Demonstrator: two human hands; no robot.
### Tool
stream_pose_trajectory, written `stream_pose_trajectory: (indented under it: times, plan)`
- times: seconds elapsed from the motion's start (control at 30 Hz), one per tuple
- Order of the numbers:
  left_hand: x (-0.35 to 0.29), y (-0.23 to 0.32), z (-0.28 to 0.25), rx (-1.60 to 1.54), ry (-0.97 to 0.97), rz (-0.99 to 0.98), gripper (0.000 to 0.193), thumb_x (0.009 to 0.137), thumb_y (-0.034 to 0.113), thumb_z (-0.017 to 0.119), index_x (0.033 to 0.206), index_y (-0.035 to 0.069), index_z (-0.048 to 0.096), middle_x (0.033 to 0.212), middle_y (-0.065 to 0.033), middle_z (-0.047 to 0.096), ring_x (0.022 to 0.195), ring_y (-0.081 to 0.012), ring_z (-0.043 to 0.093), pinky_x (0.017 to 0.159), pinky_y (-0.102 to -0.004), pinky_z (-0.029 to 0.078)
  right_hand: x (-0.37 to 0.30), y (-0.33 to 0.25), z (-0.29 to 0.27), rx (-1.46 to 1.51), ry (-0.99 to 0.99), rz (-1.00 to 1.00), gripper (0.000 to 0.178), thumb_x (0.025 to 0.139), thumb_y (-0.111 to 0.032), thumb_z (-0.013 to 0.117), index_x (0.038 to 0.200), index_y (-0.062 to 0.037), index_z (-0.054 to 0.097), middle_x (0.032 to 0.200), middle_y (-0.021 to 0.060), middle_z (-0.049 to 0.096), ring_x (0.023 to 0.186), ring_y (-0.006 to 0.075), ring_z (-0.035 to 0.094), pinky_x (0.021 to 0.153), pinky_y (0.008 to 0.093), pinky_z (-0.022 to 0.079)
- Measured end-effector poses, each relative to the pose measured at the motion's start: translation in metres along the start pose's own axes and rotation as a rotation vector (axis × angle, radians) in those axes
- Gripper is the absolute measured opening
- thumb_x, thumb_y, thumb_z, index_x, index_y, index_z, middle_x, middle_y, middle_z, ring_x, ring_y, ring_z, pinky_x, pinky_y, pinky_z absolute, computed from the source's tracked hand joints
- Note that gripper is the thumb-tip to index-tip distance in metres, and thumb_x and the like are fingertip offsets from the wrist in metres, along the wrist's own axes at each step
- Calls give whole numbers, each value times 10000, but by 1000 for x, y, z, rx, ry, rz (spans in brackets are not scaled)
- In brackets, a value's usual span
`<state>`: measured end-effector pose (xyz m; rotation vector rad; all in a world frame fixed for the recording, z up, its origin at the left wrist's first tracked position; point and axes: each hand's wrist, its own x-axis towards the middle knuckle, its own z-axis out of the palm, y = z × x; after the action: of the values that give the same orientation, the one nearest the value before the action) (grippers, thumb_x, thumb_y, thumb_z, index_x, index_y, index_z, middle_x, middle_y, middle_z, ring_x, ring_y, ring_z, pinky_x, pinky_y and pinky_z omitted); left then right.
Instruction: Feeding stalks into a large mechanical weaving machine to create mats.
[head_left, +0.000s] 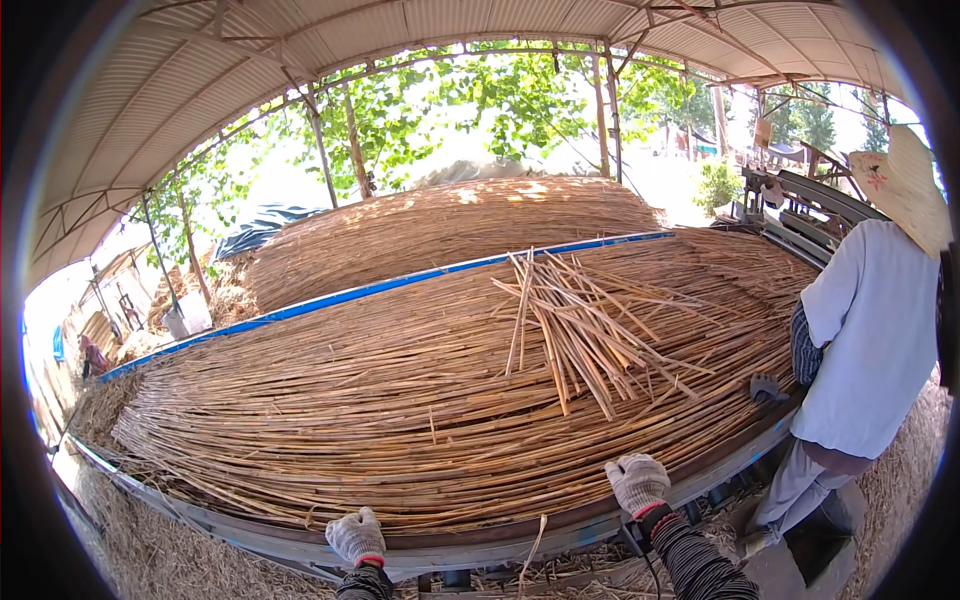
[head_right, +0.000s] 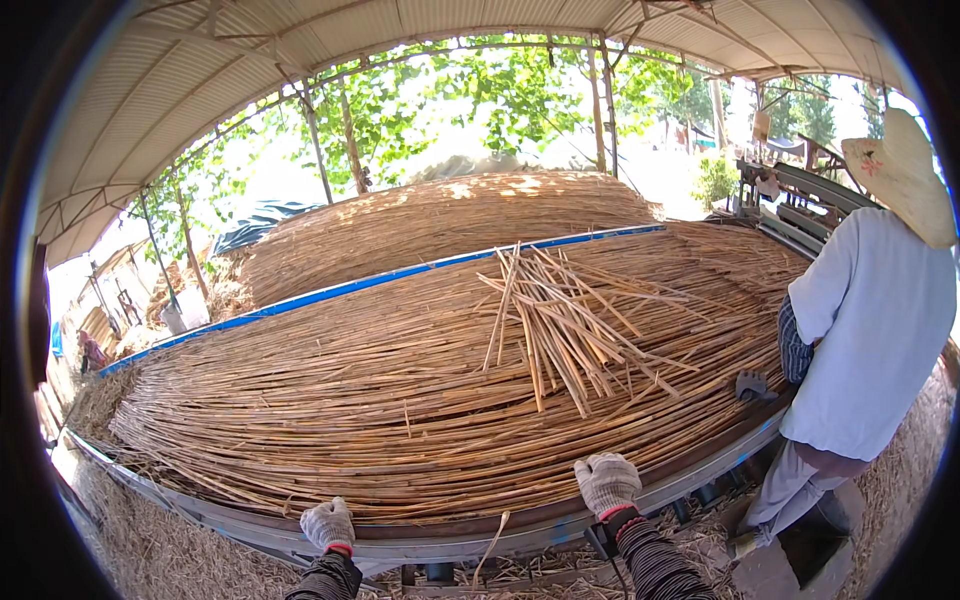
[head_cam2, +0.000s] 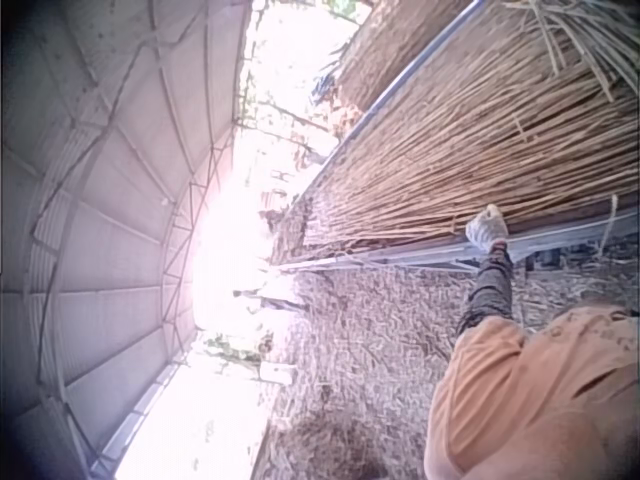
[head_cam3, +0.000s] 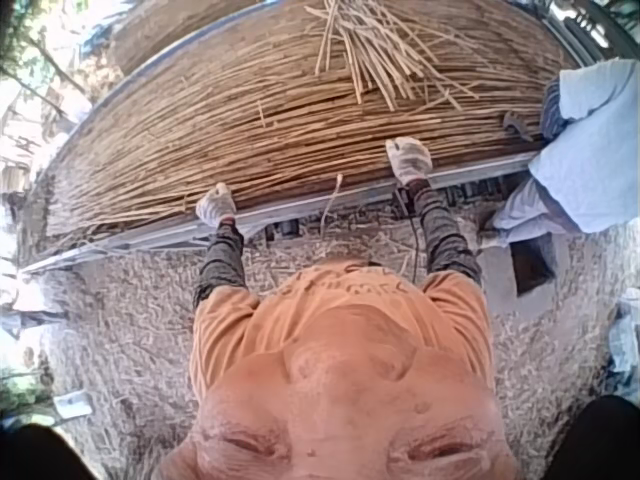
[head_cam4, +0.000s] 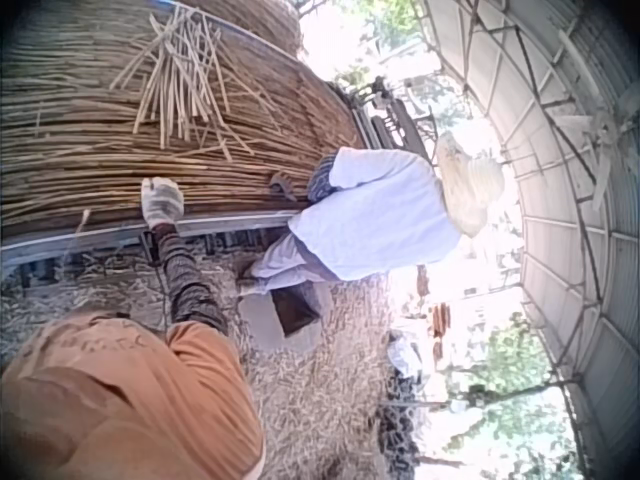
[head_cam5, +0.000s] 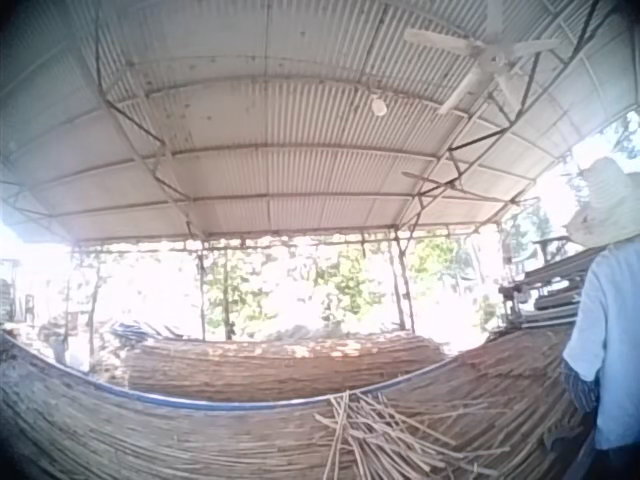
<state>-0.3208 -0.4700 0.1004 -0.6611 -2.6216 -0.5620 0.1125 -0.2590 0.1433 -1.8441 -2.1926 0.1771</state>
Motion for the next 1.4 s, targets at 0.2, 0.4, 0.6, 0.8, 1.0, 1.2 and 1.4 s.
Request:
stream_pose_trajectory:
  times: [0.2, 0.4, 0.6, 0.8, 1.0, 1.2, 1.4]
  plan:
    - [1, 2, -2, 9, -27, -23, 445, 911, 378, 606, 702, 24, 776, 749, -153, 735, 874, -325, 654, 949, -430, 460, -1, -3, -5, -29, -7, 4, 496, 1018, -510, 526, 1029, -81, 775, 998, 133, 739, 977, 311, 693, 868, 469, 555]
    - [1, 1, 1, 5, -1, -19, 444, 912, 384, 611, 700, 29, 773, 759, -150, 739, 873, -325, 657, 950, -427, 461, 3, -1, 0, -44, -25, 10, 491, 1016, -508, 529, 1030, -83, 775, 980, 135, 740, 966, 313, 694, 863, 466, 558]
    - [1, 0, 0, 1, 6, -5, 439, 909, 380, 624, 675, 33, 757, 755, -144, 738, 857, -325, 661, 951, -429, 460, 1, 1, 0, -34, 4, -15, 484, 1013, -506, 537, 1031, -86, 776, 983, 138, 741, 971, 319, 692, 872, 465, 558]
    - [-1, 0, 0, 4, 11, 2, 440, 911, 379, 620, 674, 33, 755, 748, -143, 735, 856, -322, 661, 950, -429, 459, 1, 1, 1, -34, -20, 9, 488, 1014, -509, 533, 1048, -85, 774, 986, 136, 741, 992, 315, 689, 881, 465, 558]
    - [1, 1, 4, 16, -20, -3, 453, 919, 388, 607, 681, 31, 753, 739, -148, 727, 854, -324, 661, 948, -430, 455, 4, 0, 1, -53, -54, 27, 502, 1020, -518, 515, 1068, -89, 772, 1025, 128, 742, 1015, 308, 688, 891, 457, 556]
    - [2, -2, 3, 14, -20, -6, 458, 928, 396, 599, 694, 35, 760, 749, -150, 731, 866, -325, 664, 953, -428, 454, 3, -5, -4, -57, -91, 33, 510, 1031, -520, 490, 1082, -99, 773, 1067, 116, 741, 1043, 297, 683, 924, 449, 545]
    - [1, -2, 4, 18, -34, 2, 468, 933, 397, 591, 700, 29, 762, 762, -147, 738, 875, -323, 662, 952, -430, 453, 4, -1, 0, -63, -78, 23, 519, 1034, -524, 481, 1080, -99, 776, 1054, 111, 744, 1044, 293, 683, 929, 448, 542]
